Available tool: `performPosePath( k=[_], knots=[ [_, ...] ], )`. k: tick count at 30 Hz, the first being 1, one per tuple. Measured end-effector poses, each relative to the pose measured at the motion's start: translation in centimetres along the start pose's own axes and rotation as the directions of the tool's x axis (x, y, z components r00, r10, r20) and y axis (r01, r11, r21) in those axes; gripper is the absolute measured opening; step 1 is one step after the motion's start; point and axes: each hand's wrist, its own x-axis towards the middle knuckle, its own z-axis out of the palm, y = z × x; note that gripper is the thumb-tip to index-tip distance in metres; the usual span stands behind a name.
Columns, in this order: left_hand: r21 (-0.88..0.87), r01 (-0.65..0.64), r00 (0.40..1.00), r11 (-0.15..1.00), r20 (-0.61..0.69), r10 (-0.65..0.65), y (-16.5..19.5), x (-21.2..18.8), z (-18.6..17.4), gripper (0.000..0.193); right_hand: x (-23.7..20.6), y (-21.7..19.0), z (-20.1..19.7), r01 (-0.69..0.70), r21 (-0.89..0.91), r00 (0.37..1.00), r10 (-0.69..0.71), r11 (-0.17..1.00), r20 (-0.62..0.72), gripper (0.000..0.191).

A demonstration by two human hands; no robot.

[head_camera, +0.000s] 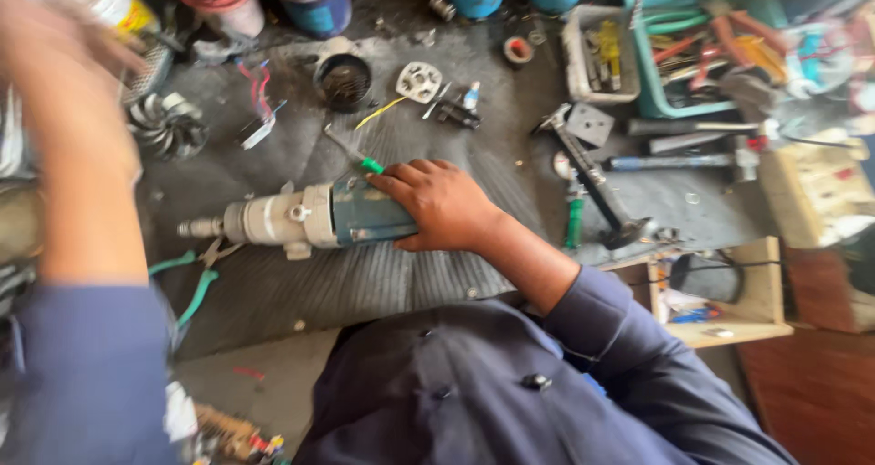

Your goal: The person works on a power drill at a cluttered workbench, holding the drill body while unscrewing its rear housing with a screwdriver, prying the casing apart by hand, and using hex keys and pliers to loosen and remove internal fasteners and components from the tool.

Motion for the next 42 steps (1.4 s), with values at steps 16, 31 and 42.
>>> performPosePath(
  k=[16, 31, 42],
  knots=[
    [0.112, -0.087, 0.899, 0.99, 0.438, 0.03, 8.8, -15.8, 8.7, 0.088, -4.6, -7.3, 4.3, -0.443, -0.207, 0.876, 0.372, 0.872, -0.308, 0.075],
    [0.094, 0.046, 0.941, 0.994, 0.329, -0.075, 10.6, -15.1, 8.2, 0.082, -8.0, -6.3, 4.5, -0.24, -0.088, 0.899, 0.187, 0.967, -0.395, 0.042],
    [-0.136, 0.453, 0.891, 0.881, 0.11, -0.441, 1.6, -1.5, 3.6, 0.041, -3.5, -4.2, 1.4, -0.145, -0.236, 0.966, 0.086, 0.961, -0.244, 0.081]
  ],
)
